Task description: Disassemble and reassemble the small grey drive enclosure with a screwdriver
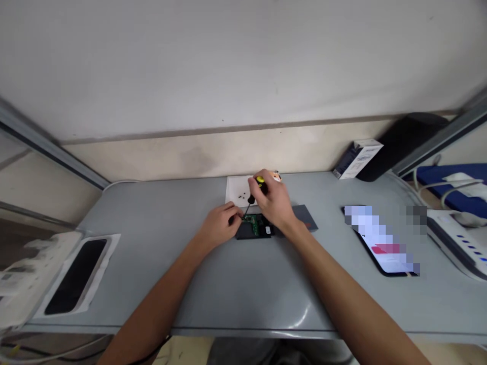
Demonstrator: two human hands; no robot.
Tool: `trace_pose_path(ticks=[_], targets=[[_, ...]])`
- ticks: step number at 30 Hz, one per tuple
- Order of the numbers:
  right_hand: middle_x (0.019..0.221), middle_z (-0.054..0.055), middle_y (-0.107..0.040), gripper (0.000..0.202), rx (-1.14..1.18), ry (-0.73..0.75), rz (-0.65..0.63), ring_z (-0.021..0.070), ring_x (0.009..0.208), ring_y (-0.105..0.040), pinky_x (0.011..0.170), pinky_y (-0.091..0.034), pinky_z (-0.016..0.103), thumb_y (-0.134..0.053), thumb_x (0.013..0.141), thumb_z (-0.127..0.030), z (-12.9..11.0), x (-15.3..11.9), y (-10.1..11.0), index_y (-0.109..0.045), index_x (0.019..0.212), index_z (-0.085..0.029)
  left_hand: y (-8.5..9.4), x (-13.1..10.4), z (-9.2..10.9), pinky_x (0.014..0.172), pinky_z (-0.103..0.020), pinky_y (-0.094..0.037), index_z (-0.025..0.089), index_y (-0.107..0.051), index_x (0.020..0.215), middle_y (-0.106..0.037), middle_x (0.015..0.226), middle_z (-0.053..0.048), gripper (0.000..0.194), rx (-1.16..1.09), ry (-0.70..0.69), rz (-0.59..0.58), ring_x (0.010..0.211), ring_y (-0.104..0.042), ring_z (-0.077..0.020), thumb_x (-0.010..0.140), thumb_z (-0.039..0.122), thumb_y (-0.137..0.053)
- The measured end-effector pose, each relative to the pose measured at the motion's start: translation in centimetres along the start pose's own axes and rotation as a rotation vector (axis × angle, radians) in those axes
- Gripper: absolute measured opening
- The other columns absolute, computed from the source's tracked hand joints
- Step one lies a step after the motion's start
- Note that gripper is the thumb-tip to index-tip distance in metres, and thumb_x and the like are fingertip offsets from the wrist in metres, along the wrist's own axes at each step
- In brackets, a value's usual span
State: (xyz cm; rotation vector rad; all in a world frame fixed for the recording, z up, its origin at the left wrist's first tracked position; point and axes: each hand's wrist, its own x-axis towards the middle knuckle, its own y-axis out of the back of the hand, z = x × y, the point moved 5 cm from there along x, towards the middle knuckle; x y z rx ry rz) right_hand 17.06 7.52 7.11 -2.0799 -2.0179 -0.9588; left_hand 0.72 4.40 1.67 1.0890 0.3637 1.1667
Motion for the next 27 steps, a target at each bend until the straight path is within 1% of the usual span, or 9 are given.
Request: trace_pose_path(ticks=[2, 5, 8, 11, 16, 18, 20, 23, 27], targets=[[0.059, -0.004, -0.052, 0.029, 0.003, -0.044, 0.090, 0.0132, 0.053, -0.046, 0.056, -0.033, 0.027, -0.052, 0.099, -0.050, 0.9, -0.4, 0.3, -0.052, 0.084, -0.025, 0.1, 0.0, -0.1, 0.073, -0.026, -0.051, 0.021, -0.072, 0.088, -0.070, 0.087, -0.001, 0.024, -0.005, 0.008, 0.002, 0.072, -0.063, -0.0137, 0.090, 0.007, -0.053], [0.060, -0.003, -0.055, 0.032, -0.009, -0.098, 0.169, 0.0138, 0.052, -0.047, 0.056, -0.034, 0.028, -0.051, 0.099, -0.052, 1.9, -0.8, 0.8, -0.054, 0.084, -0.025, 0.1, 0.1, -0.1, 0.071, -0.026, -0.050, 0.021, -0.072, 0.088, -0.070, 0.086, -0.001, 0.024, -0.015, -0.004, 0.001, 0.070, -0.062, -0.0133, 0.089, 0.007, -0.052], [0.064, -0.001, -0.060, 0.032, -0.044, -0.115, 0.194, 0.0138, 0.053, -0.047, 0.057, -0.034, 0.028, -0.050, 0.099, -0.053, 2.2, -1.0, 1.2, -0.056, 0.086, -0.024, 0.1, 0.2, -0.1, 0.071, -0.026, -0.050, 0.020, -0.071, 0.089, -0.070, 0.086, -0.001, 0.024, -0.027, -0.015, 0.001, 0.070, -0.062, -0.0130, 0.090, 0.007, -0.051], [0.066, 0.000, -0.062, 0.031, -0.071, -0.109, 0.182, 0.0143, 0.053, -0.048, 0.058, -0.036, 0.029, -0.049, 0.100, -0.052, 2.1, -0.9, 1.1, -0.057, 0.088, -0.024, 0.1, 0.2, -0.1, 0.071, -0.026, -0.050, 0.020, -0.070, 0.088, -0.070, 0.086, -0.001, 0.023, -0.034, -0.021, 0.007, 0.071, -0.063, -0.0133, 0.090, 0.008, -0.050], [0.071, 0.002, -0.066, 0.029, -0.118, -0.047, 0.129, 0.0160, 0.059, -0.055, 0.059, -0.037, 0.029, -0.049, 0.101, -0.049, 1.5, -0.9, 0.9, -0.058, 0.089, -0.024, 0.3, 0.3, 0.0, 0.071, -0.026, -0.050, 0.021, -0.067, 0.085, -0.069, 0.085, 0.000, 0.022, -0.037, -0.020, 0.005, 0.071, -0.063, -0.0136, 0.090, 0.007, -0.051], [0.069, 0.001, -0.064, 0.027, -0.126, -0.009, 0.088, 0.0148, 0.057, -0.052, 0.058, -0.035, 0.029, -0.051, 0.100, -0.047, 1.0, -0.9, 0.8, -0.059, 0.089, -0.023, 0.3, 0.3, 0.1, 0.072, -0.027, -0.051, 0.021, -0.066, 0.085, -0.069, 0.084, 0.000, 0.021, -0.032, -0.011, 0.005, 0.072, -0.063, -0.0139, 0.089, 0.007, -0.051], [0.065, -0.002, -0.059, 0.025, -0.113, 0.017, 0.033, 0.0131, 0.055, -0.047, 0.058, -0.034, 0.028, -0.054, 0.098, -0.045, 0.4, -0.9, 0.6, -0.058, 0.087, -0.023, 0.3, 0.3, 0.1, 0.073, -0.028, -0.051, 0.021, -0.066, 0.085, -0.069, 0.084, 0.000, 0.021, -0.031, -0.006, 0.007, 0.072, -0.064, -0.0144, 0.090, 0.007, -0.050], [0.066, -0.003, -0.053, 0.022, -0.032, 0.013, -0.069, 0.0122, 0.058, -0.044, 0.059, -0.034, 0.028, -0.054, 0.097, -0.041, -0.6, -0.7, 0.4, -0.053, 0.084, -0.024, 0.2, 0.2, 0.0, 0.073, -0.029, -0.051, 0.021, -0.067, 0.086, -0.070, 0.085, -0.001, 0.022, -0.028, 0.003, 0.003, 0.074, -0.064, -0.0149, 0.091, 0.009, -0.050], [0.081, 0.000, -0.056, 0.019, 0.206, 0.020, -0.161, 0.0143, 0.073, -0.050, 0.069, -0.042, 0.030, -0.050, 0.098, -0.033, -1.7, 0.0, -0.1, -0.046, 0.081, -0.025, 0.0, 0.2, -0.2, 0.076, -0.029, -0.051, 0.021, -0.068, 0.086, -0.071, 0.087, -0.002, 0.022, -0.031, 0.013, 0.000, 0.077, -0.065, -0.0156, 0.091, 0.010, -0.050]])
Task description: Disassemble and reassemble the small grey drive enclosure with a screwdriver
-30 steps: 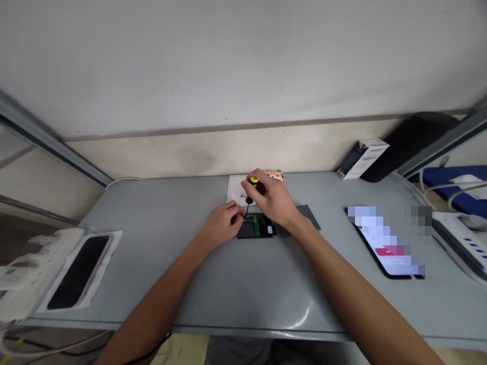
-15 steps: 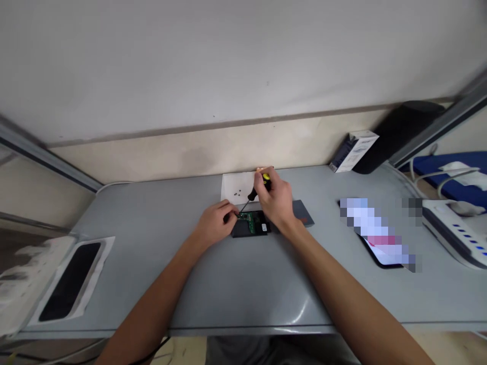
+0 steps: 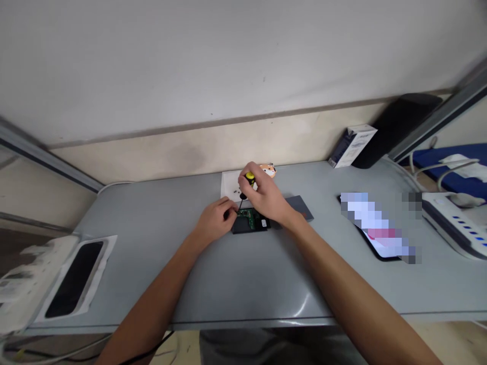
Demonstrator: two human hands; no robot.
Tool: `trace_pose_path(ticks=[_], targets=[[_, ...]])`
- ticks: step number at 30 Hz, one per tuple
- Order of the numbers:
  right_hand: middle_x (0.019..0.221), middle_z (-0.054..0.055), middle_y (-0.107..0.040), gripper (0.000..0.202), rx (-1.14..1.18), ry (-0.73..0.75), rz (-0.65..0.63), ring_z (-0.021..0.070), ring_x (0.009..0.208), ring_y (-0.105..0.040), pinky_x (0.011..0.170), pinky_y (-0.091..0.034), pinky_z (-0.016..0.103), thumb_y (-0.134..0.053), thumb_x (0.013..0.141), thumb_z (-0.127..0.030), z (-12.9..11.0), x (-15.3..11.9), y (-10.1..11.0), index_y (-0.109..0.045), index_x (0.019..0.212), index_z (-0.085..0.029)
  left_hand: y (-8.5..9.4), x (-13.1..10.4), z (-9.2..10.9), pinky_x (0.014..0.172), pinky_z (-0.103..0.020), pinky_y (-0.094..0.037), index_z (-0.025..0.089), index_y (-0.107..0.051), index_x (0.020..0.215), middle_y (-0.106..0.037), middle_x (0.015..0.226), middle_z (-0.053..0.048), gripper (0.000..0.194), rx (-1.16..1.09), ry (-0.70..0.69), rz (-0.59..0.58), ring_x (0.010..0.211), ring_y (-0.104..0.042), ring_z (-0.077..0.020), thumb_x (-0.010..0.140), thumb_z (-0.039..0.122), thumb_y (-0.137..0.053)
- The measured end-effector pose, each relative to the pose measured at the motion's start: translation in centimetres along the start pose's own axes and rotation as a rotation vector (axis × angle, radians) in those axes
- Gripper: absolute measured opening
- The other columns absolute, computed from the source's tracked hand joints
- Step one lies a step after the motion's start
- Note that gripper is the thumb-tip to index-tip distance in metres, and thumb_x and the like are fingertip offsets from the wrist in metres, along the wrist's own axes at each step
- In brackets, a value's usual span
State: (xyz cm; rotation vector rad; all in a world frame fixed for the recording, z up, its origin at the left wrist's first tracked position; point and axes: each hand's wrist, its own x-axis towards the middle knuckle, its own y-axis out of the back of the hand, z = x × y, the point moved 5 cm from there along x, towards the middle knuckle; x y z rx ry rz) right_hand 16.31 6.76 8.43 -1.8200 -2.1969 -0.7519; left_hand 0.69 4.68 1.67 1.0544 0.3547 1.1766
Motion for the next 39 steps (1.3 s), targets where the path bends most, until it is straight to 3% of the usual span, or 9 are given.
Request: trace_pose_path(ticks=[5, 12, 16, 20, 23, 27, 31, 35, 39], targets=[[0.083, 0.001, -0.066, 0.028, 0.404, -0.087, -0.146, 0.0154, 0.077, -0.059, 0.070, -0.048, 0.031, -0.056, 0.100, -0.048, 0.3, 0.8, -2.3, -0.054, 0.086, -0.025, -0.1, 0.0, -0.3, 0.075, -0.029, -0.051, 0.020, -0.070, 0.086, -0.071, 0.086, -0.001, 0.021, 0.014, 0.005, -0.004, 0.076, -0.064, -0.0155, 0.091, 0.010, -0.052], [0.054, -0.011, -0.041, 0.056, 0.594, -0.170, 0.146, 0.0090, 0.045, -0.036, 0.047, -0.031, 0.026, -0.073, 0.082, -0.070, 2.8, 0.5, -2.6, -0.037, 0.078, -0.028, -0.1, 0.0, -0.3, 0.073, -0.027, -0.050, 0.021, -0.072, 0.089, -0.069, 0.087, -0.001, 0.023, 0.024, 0.012, -0.039, 0.070, -0.061, -0.0138, 0.093, 0.011, -0.052], [0.061, -0.008, -0.041, 0.054, 0.723, -0.217, 0.106, 0.0110, 0.051, -0.040, 0.051, -0.037, 0.028, -0.052, 0.091, -0.080, 3.5, 0.7, -2.2, -0.054, 0.093, -0.026, 0.0, 0.0, -0.1, 0.071, -0.027, -0.048, 0.020, -0.068, 0.087, -0.068, 0.086, -0.001, 0.021, 0.001, 0.001, -0.033, 0.070, -0.061, -0.0139, 0.092, 0.011, -0.050], [0.080, -0.003, -0.058, 0.051, 0.784, -0.246, 0.068, 0.0134, 0.072, -0.062, 0.066, -0.049, 0.028, -0.075, 0.080, -0.071, 3.6, 0.6, -1.8, -0.054, 0.090, -0.026, 0.0, 0.2, -0.2, 0.072, -0.027, -0.049, 0.020, -0.064, 0.085, -0.068, 0.085, -0.001, 0.018, -0.004, -0.008, -0.033, 0.073, -0.061, -0.0151, 0.090, 0.010, -0.050], [0.075, -0.006, -0.057, 0.058, 0.761, -0.265, 0.070, 0.0119, 0.064, -0.061, 0.063, -0.048, 0.027, -0.084, 0.074, -0.065, 3.4, 0.3, -1.9, -0.040, 0.084, -0.027, 0.0, 0.3, -0.2, 0.074, -0.028, -0.049, 0.020, -0.064, 0.086, -0.069, 0.086, -0.002, 0.017, -0.012, -0.006, -0.041, 0.076, -0.063, -0.0158, 0.091, 0.011, -0.049], [0.060, -0.011, -0.039, 0.049, 0.715, -0.219, 0.092, 0.0096, 0.049, -0.037, 0.049, -0.035, 0.026, -0.069, 0.086, -0.071, 3.1, 0.2, -2.0, -0.045, 0.092, -0.028, 0.2, 0.3, 0.1, 0.074, -0.029, -0.049, 0.020, -0.064, 0.086, -0.068, 0.086, -0.002, 0.019, -0.014, -0.016, -0.047, 0.076, -0.063, -0.0166, 0.091, 0.011, -0.048], [0.075, -0.003, -0.053, 0.041, 0.828, -0.219, 0.023, 0.0123, 0.067, -0.054, 0.064, -0.046, 0.028, -0.055, 0.097, -0.064, 3.0, 0.3, -2.2, -0.063, 0.102, -0.024, 0.3, 0.3, 0.2, 0.073, -0.029, -0.049, 0.021, -0.064, 0.086, -0.067, 0.085, -0.001, 0.021, -0.007, 0.002, -0.054, 0.076, -0.062, -0.0168, 0.092, 0.011, -0.046], [0.090, -0.003, -0.062, 0.050, 0.811, -0.268, 0.109, 0.0124, 0.076, -0.066, 0.069, -0.052, 0.028, -0.086, 0.074, -0.057, 3.1, 0.3, -2.0, -0.049, 0.085, -0.026, 0.1, 0.4, -0.1, 0.076, -0.029, -0.051, 0.021, -0.067, 0.091, -0.070, 0.090, -0.002, 0.021, 0.023, 0.008, -0.056, 0.078, -0.065, -0.0174, 0.091, 0.012, -0.048], [0.059, -0.013, -0.043, 0.063, 0.767, -0.286, 0.181, 0.0075, 0.045, -0.038, 0.044, -0.033, 0.023, -0.082, 0.073, -0.067, 3.0, 0.4, -2.3, -0.032, 0.083, -0.029, 0.4, 0.3, -0.1, 0.082, -0.033, -0.052, 0.021, -0.071, 0.098, -0.075, 0.096, -0.005, 0.023, 0.162, 0.030, -0.041, 0.085, -0.070, -0.0209, 0.093, 0.015, -0.050]])
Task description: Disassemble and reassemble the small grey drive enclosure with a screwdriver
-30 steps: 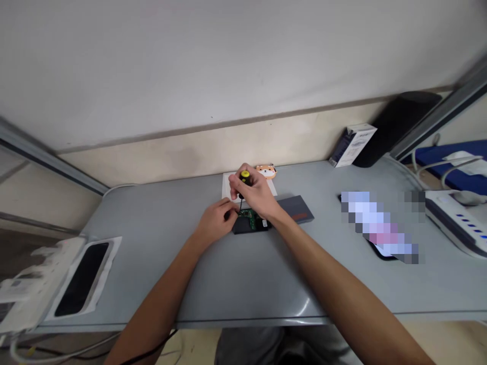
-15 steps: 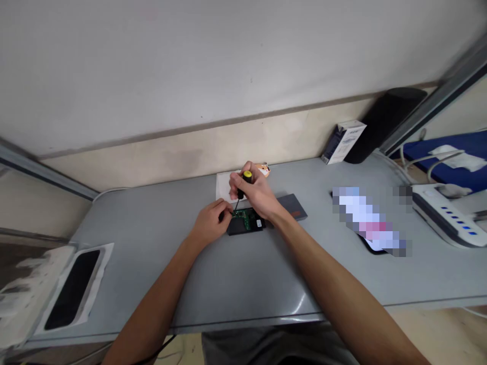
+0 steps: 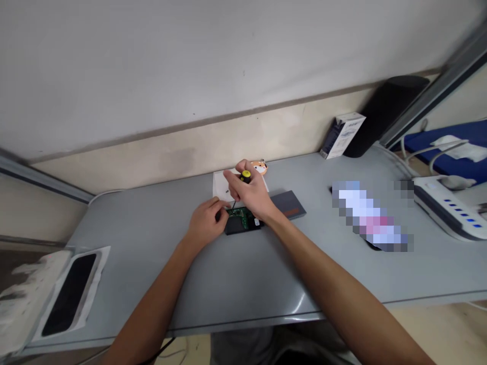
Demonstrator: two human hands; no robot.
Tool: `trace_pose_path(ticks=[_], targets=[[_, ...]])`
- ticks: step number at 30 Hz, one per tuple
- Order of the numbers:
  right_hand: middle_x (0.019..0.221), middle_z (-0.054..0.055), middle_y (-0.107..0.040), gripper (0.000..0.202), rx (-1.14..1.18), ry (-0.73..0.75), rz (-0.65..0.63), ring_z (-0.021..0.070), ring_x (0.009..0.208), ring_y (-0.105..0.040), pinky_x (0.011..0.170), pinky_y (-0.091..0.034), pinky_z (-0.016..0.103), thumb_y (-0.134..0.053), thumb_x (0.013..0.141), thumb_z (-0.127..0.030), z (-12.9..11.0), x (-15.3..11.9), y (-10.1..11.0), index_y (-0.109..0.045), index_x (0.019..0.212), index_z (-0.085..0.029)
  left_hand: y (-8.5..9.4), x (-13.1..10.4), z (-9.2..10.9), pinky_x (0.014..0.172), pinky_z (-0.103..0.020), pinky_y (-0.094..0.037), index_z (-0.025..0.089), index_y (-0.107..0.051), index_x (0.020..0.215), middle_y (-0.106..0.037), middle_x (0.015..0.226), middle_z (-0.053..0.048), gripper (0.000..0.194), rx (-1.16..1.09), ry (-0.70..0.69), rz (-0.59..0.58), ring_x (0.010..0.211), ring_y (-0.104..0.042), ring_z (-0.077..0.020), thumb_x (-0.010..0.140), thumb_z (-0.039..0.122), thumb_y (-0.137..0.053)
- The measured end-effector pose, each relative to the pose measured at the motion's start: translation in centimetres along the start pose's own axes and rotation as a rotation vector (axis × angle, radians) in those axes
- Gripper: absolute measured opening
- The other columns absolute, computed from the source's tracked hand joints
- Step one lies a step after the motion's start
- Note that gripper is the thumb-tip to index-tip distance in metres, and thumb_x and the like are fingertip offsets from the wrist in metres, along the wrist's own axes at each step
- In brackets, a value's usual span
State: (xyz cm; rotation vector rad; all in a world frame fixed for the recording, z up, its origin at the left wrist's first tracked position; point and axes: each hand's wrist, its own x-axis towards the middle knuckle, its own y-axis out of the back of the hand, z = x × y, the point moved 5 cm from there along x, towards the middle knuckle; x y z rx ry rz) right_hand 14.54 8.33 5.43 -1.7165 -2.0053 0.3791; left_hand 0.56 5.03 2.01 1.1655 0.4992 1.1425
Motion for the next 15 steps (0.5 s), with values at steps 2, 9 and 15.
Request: trace_pose_path(ticks=[2, 9, 15], targets=[[0.055, -0.013, -0.032, 0.060, -0.025, 0.032, 0.006, 0.0076, 0.045, -0.026, 0.042, -0.026, 0.024, -0.074, 0.078, -0.074, -0.1, 0.0, -0.2, -0.034, 0.082, -0.029, 0.3, -0.1, 0.2, 0.083, -0.034, -0.052, 0.022, -0.072, 0.095, -0.078, 0.096, -0.005, 0.021, 0.067, 0.019, -0.018, 0.088, -0.071, -0.0231, 0.093, 0.016, -0.052], [0.059, -0.008, -0.034, 0.053, -0.062, 0.056, -0.052, 0.0114, 0.052, -0.032, 0.049, -0.031, 0.027, -0.058, 0.088, -0.078, -0.4, -0.2, -0.3, -0.047, 0.080, -0.027, 1.6, -1.1, 1.1, 0.056, -0.030, -0.035, 0.023, -0.063, 0.085, -0.070, 0.071, -0.001, 0.022, 0.118, 0.206, -0.182, 0.060, -0.063, -0.0198, 0.101, 0.031, -0.051], [0.072, -0.002, -0.051, 0.045, -0.039, 0.048, -0.099, 0.0148, 0.067, -0.051, 0.063, -0.043, 0.030, -0.059, 0.092, -0.069, -0.1, -0.3, -0.4, -0.068, 0.097, -0.025, 1.6, -1.9, 1.4, 0.053, -0.028, -0.033, 0.022, -0.056, 0.070, -0.064, 0.064, 0.001, 0.032, -0.064, 0.264, -0.240, 0.056, -0.058, -0.0175, 0.098, 0.039, -0.055]])
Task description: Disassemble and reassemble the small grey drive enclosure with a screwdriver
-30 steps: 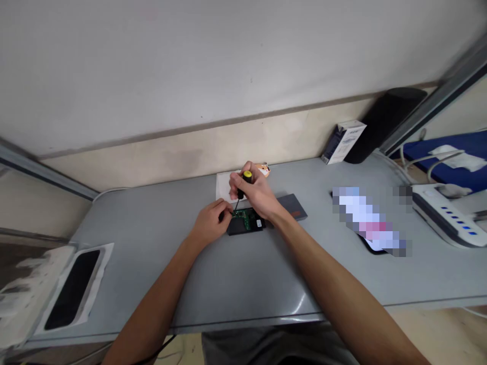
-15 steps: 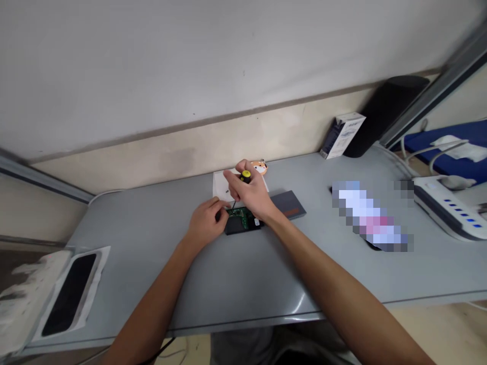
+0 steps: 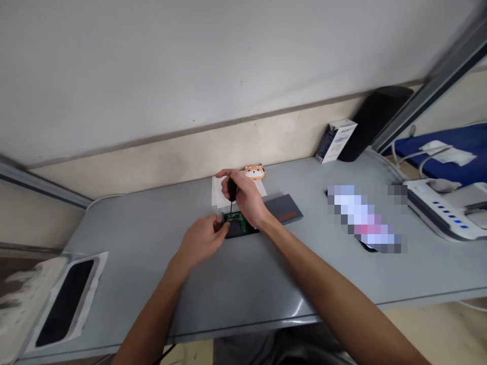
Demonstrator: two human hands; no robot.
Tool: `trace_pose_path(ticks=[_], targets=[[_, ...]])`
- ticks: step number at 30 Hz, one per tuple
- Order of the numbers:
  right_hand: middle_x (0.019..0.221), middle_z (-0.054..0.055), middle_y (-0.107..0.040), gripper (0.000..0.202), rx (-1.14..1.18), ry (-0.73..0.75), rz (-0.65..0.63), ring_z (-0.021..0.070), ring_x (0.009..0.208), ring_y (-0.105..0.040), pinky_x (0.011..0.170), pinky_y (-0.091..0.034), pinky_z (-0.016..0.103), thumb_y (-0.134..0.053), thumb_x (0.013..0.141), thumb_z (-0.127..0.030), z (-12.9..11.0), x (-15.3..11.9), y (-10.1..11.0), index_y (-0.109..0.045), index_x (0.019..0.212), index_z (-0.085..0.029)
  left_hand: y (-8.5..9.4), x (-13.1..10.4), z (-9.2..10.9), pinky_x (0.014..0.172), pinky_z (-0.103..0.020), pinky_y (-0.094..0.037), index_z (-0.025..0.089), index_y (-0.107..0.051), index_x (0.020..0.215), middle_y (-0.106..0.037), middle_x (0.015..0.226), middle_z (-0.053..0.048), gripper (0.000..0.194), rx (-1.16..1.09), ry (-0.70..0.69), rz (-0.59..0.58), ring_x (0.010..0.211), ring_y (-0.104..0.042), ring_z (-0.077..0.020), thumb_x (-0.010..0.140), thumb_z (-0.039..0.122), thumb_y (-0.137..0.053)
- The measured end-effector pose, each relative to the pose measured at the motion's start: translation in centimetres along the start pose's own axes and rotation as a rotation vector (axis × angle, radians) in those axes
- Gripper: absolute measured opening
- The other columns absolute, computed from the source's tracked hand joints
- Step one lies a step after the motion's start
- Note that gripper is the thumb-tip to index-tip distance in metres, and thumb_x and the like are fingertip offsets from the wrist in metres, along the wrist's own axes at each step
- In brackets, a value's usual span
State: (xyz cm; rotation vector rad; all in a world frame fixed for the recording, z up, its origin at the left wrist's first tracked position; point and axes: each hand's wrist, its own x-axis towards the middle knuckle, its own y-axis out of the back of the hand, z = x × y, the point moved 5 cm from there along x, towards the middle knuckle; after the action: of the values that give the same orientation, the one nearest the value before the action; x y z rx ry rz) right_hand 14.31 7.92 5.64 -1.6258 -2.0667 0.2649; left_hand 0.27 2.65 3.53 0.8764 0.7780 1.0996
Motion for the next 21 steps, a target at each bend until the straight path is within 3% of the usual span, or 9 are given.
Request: trace_pose_path(ticks=[4, 6, 9, 12, 17, 21], targets=[[0.089, 0.001, -0.068, 0.047, 0.021, -0.034, -0.007, 0.0137, 0.073, -0.062, 0.069, -0.049, 0.030, -0.081, 0.075, -0.066, -0.2, 0.2, 0.1, -0.061, 0.083, -0.024, -0.1, 0.0, -0.3, 0.052, -0.028, -0.029, 0.023, -0.058, 0.063, -0.059, 0.056, 0.000, 0.040, 0.059, 0.125, -0.023, 0.052, -0.054, -0.0180, 0.099, 0.042, -0.055], [0.080, -0.001, -0.068, 0.053, 0.023, -0.037, 0.009, 0.0114, 0.061, -0.058, 0.061, -0.046, 0.028, -0.082, 0.074, -0.066, -0.3, 0.3, 0.3, -0.050, 0.079, -0.025, -0.1, -0.2, -0.2, 0.053, -0.028, -0.029, 0.023, -0.062, 0.064, -0.059, 0.056, -0.001, 0.041, 0.113, 0.192, -0.019, 0.054, -0.055, -0.0197, 0.099, 0.044, -0.056], [0.053, -0.011, -0.048, 0.060, -0.010, -0.033, 0.043, 0.0086, 0.046, -0.039, 0.049, -0.034, 0.025, -0.081, 0.075, -0.069, -0.2, 0.5, 0.6, -0.037, 0.078, -0.027, -0.1, -0.6, 0.4, 0.056, -0.029, -0.030, 0.023, -0.065, 0.068, -0.062, 0.061, -0.004, 0.040, 0.224, 0.230, 0.020, 0.057, -0.058, -0.0226, 0.101, 0.045, -0.054], [0.053, -0.012, -0.036, 0.061, 0.015, 0.008, 0.043, 0.0080, 0.047, -0.030, 0.047, -0.028, 0.025, -0.077, 0.075, -0.074, -0.1, 0.7, 0.5, -0.038, 0.076, -0.027, -0.5, -1.0, 1.4, 0.057, -0.030, -0.032, 0.022, -0.066, 0.075, -0.065, 0.066, -0.007, 0.037, 0.327, 0.231, 0.021, 0.058, -0.060, -0.0243, 0.102, 0.044, -0.052], [0.066, -0.003, -0.048, 0.056, 0.139, -0.028, 0.047, 0.0121, 0.060, -0.046, 0.057, -0.039, 0.029, -0.059, 0.086, -0.080, 0.1, 0.8, 0.4, -0.060, 0.081, -0.024, -0.5, -0.9, 2.2, 0.060, -0.030, -0.036, 0.021, -0.069, 0.086, -0.072, 0.077, -0.009, 0.034, 0.397, 0.284, -0.052, 0.070, -0.068, -0.0268, 0.104, 0.042, -0.050], [0.084, -0.002, -0.062, 0.049, 0.160, -0.082, 0.079, 0.0134, 0.076, -0.062, 0.069, -0.048, 0.028, -0.083, 0.073, -0.066, 0.2, 0.4, 0.8, -0.061, 0.088, -0.025, 0.0, -0.4, 2.1, 0.064, -0.031, -0.038, 0.022, -0.069, 0.082, -0.075, 0.084, -0.007, 0.040, 0.318, 0.331, -0.061, 0.082, -0.071, -0.0265, 0.108, 0.040, -0.043]])
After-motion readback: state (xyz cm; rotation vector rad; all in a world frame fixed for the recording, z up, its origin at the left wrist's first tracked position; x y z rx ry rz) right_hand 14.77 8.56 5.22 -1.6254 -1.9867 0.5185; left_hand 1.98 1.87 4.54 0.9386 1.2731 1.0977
